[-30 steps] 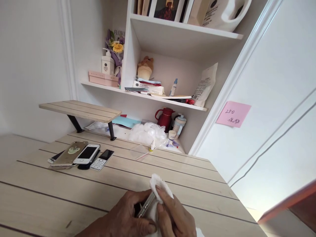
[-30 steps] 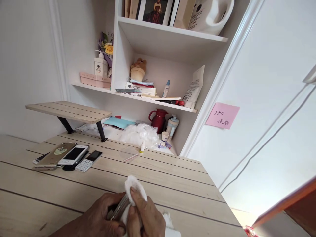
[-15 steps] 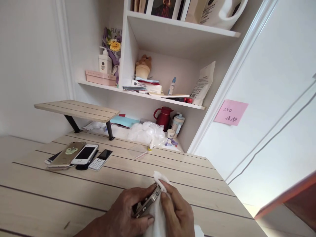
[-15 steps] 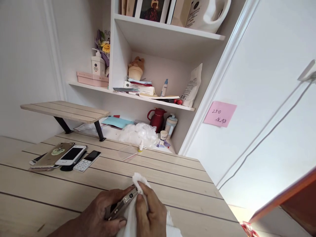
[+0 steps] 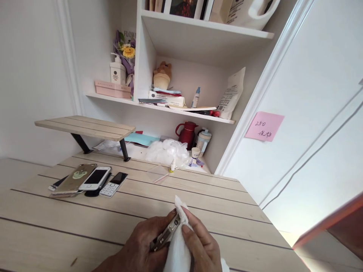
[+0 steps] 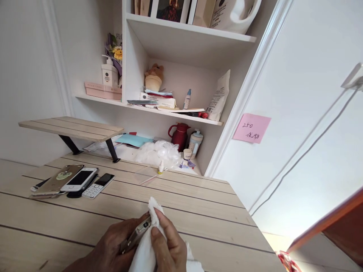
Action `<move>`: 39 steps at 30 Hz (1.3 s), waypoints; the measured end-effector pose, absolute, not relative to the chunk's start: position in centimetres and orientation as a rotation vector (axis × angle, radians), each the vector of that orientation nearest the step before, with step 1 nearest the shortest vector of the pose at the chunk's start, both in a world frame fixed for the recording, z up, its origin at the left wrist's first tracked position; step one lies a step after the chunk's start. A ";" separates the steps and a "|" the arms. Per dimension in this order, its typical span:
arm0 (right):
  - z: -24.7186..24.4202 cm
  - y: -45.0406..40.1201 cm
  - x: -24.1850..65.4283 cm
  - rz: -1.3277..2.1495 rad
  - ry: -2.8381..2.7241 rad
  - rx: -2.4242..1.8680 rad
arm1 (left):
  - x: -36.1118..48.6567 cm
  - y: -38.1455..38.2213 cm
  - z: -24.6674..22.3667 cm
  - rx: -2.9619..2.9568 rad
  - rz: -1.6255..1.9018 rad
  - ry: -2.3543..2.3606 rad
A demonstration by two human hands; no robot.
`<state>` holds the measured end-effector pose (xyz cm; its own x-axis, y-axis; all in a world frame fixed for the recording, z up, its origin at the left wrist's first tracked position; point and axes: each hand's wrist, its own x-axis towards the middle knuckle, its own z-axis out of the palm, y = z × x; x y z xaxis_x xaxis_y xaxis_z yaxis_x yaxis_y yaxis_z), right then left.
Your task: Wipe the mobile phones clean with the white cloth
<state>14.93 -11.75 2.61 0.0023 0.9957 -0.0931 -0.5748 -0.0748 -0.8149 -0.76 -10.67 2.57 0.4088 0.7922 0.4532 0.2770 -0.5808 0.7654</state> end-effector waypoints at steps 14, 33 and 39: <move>1.7 -11.4 14.2 1.468 -0.673 -0.892 | -1.3 -10.5 1.7 2.186 1.305 0.855; 3.1 -11.0 15.3 1.241 -1.175 -0.929 | -1.8 -10.5 3.0 2.196 1.279 0.972; 3.1 -11.6 15.6 0.933 -1.162 -1.103 | -1.2 -10.4 3.1 1.883 0.969 0.988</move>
